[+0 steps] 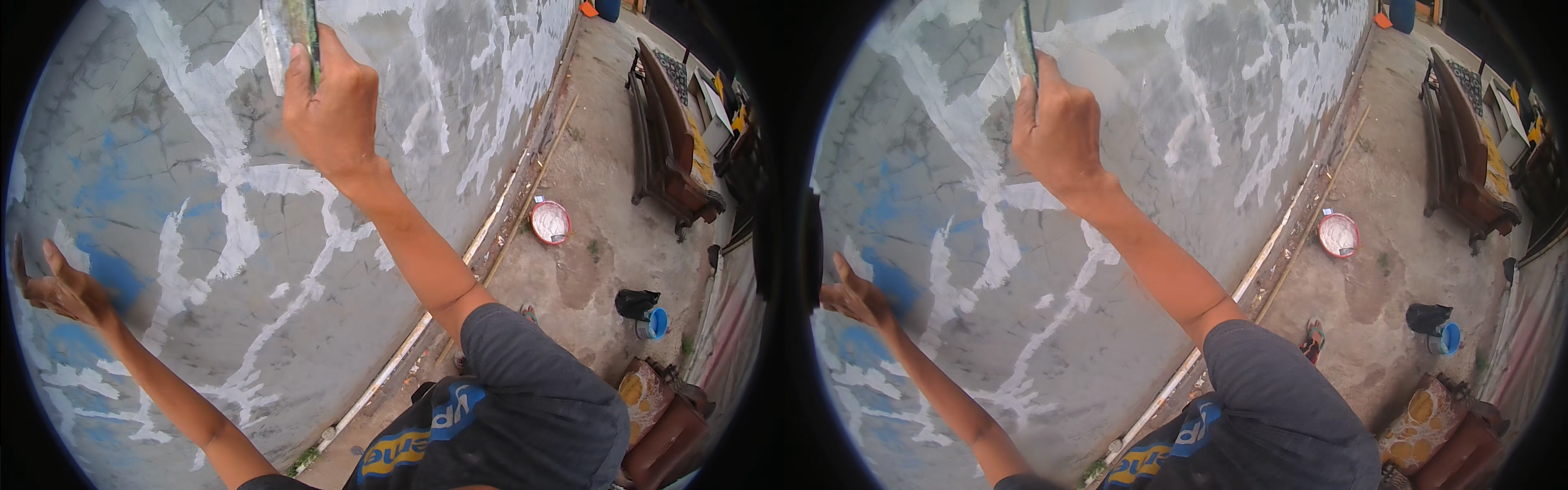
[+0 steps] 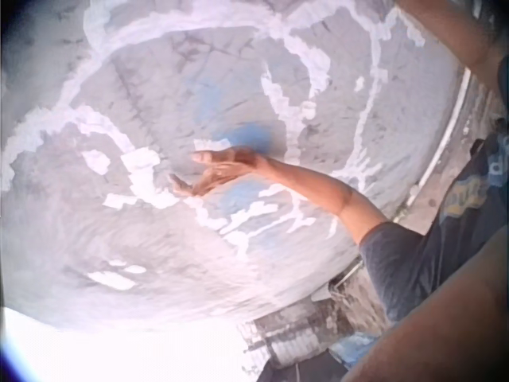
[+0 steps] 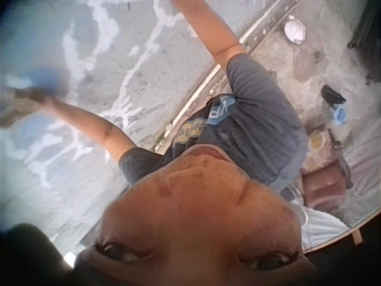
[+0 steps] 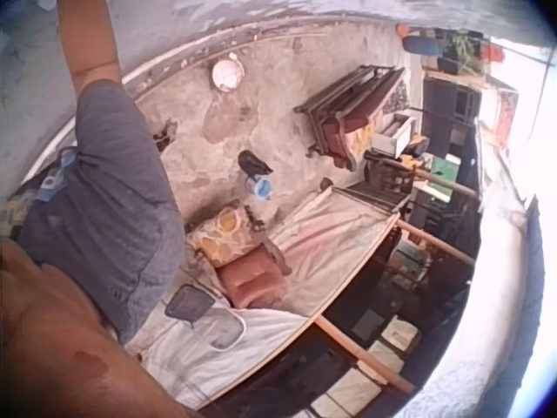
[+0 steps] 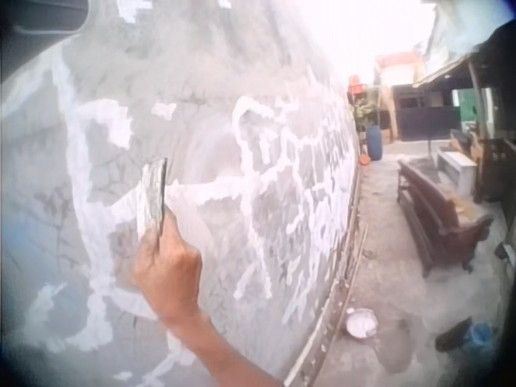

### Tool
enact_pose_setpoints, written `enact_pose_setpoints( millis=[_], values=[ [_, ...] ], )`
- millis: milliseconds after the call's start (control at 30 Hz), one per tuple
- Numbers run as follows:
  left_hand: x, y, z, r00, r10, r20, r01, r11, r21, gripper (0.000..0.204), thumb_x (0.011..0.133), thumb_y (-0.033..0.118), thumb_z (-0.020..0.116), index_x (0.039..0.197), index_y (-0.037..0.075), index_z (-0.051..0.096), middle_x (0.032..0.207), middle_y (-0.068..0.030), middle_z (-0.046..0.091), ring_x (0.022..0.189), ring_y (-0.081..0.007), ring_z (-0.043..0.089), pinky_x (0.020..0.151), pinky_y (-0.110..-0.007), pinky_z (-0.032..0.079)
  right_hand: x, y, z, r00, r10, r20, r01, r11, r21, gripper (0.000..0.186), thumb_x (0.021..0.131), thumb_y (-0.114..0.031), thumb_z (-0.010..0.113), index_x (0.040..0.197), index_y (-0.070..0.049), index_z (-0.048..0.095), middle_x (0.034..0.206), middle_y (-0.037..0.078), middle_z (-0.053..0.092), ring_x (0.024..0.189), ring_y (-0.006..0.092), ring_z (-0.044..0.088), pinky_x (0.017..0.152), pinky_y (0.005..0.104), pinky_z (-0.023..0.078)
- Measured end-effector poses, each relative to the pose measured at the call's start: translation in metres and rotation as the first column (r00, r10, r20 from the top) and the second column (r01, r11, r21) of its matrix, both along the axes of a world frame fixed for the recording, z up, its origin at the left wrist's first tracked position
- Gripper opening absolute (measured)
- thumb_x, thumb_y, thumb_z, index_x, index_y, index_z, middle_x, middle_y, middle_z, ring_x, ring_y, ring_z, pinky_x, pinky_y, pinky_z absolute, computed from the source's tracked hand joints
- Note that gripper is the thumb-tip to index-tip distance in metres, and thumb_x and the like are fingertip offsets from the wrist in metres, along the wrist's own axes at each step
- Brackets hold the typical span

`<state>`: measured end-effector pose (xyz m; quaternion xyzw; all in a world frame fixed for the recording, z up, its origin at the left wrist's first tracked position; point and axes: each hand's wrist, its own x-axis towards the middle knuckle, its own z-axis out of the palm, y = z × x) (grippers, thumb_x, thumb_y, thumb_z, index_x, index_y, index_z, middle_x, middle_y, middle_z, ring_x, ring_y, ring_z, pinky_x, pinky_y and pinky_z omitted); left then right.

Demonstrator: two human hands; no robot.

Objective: The person uses a trowel and a smaller scraper to scoop white plaster from a bucket and apply it to a cracked concrete wall, smoothing the surface in repeated strokes.

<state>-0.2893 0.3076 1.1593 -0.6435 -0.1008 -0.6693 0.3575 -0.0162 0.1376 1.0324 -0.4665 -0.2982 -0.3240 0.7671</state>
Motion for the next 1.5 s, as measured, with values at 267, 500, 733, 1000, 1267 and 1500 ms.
enact_pose_setpoints(
  millis=[267,500,733,1000,1267,1500],
  values=[
    [0.008,-0.008,-0.003,1.000,0.003,0.026,-0.003,1.000,0.004,0.049,0.091,0.047,0.057,0.132,0.019,0.056,0.136,-0.0074,0.050,0.131,-0.0243,0.039,0.111,-0.043,0.028,0.056,-0.007,-0.076,0.935,-0.223,-0.277,0.169,0.964,-0.207,0.016,0.092,-0.006,0.052,0.099,0.005,0.062,0.064,0.019,0.061,0.055,0.0325,0.060,0.057,0.0418,0.046],
    [0.008,-0.013,-0.003,1.000,0.002,0.008,-0.002,1.000,-0.017,0.049,0.091,0.047,0.057,0.131,0.020,0.057,0.137,-0.0057,0.050,0.130,-0.0234,0.040,0.111,-0.041,0.027,0.023,0.006,-0.005,0.978,-0.143,-0.149,0.113,0.975,-0.191,0.025,0.090,-0.003,0.054,0.110,0.009,0.060,0.058,0.019,0.058,0.052,0.0348,0.059,0.054,0.0428,0.046],
    [-0.002,-0.004,-0.002,1.000,0.009,-0.010,-0.010,1.000,-0.023,0.048,0.090,0.047,0.058,0.130,0.021,0.057,0.137,-0.0062,0.049,0.131,-0.0243,0.040,0.112,-0.043,0.027,0.000,0.005,0.009,0.994,0.007,0.106,-0.004,1.000,-0.024,0.021,0.093,-0.006,0.055,0.108,0.007,0.061,0.053,0.014,0.054,0.044,0.0271,0.055,0.047,0.0366,0.042],
    [0.006,-0.008,-0.003,0.999,0.029,0.019,-0.028,0.999,-0.032,0.049,0.089,0.046,0.058,0.131,0.022,0.055,0.138,-0.0072,0.049,0.133,-0.0253,0.039,0.114,-0.045,0.026,0.063,-0.008,-0.075,0.956,-0.198,-0.218,0.155,0.967,-0.201,0.020,0.093,-0.008,0.052,0.104,0.005,0.063,0.058,0.018,0.059,0.046,0.0302,0.057,0.051,0.0407,0.045],
    [0.008,-0.014,-0.001,0.999,0.042,-0.008,-0.042,0.999,0.005,0.047,0.091,0.043,0.058,0.131,0.019,0.055,0.137,-0.0044,0.051,0.131,-0.0220,0.040,0.112,-0.041,0.026,0.011,0.019,-0.007,0.964,-0.241,0.117,0.254,0.960,-0.119,0.034,0.089,-0.005,0.058,0.122,0.003,0.060,0.069,0.014,0.064,0.056,0.0271,0.061,0.055,0.0385,0.048],
    [-0.001,-0.019,-0.001,0.997,0.074,0.022,-0.074,0.997,0.014,0.048,0.092,0.042,0.055,0.133,0.017,0.053,0.137,-0.0049,0.050,0.131,-0.0225,0.040,0.113,-0.040,0.026,-0.006,0.000,-0.027,0.924,-0.065,0.376,0.093,0.994,-0.057,0.048,0.082,0.005,0.063,0.129,-0.003,0.059,0.106,0.014,0.071,0.085,0.0288,0.070,0.067,0.0346,0.056]
  ],
)
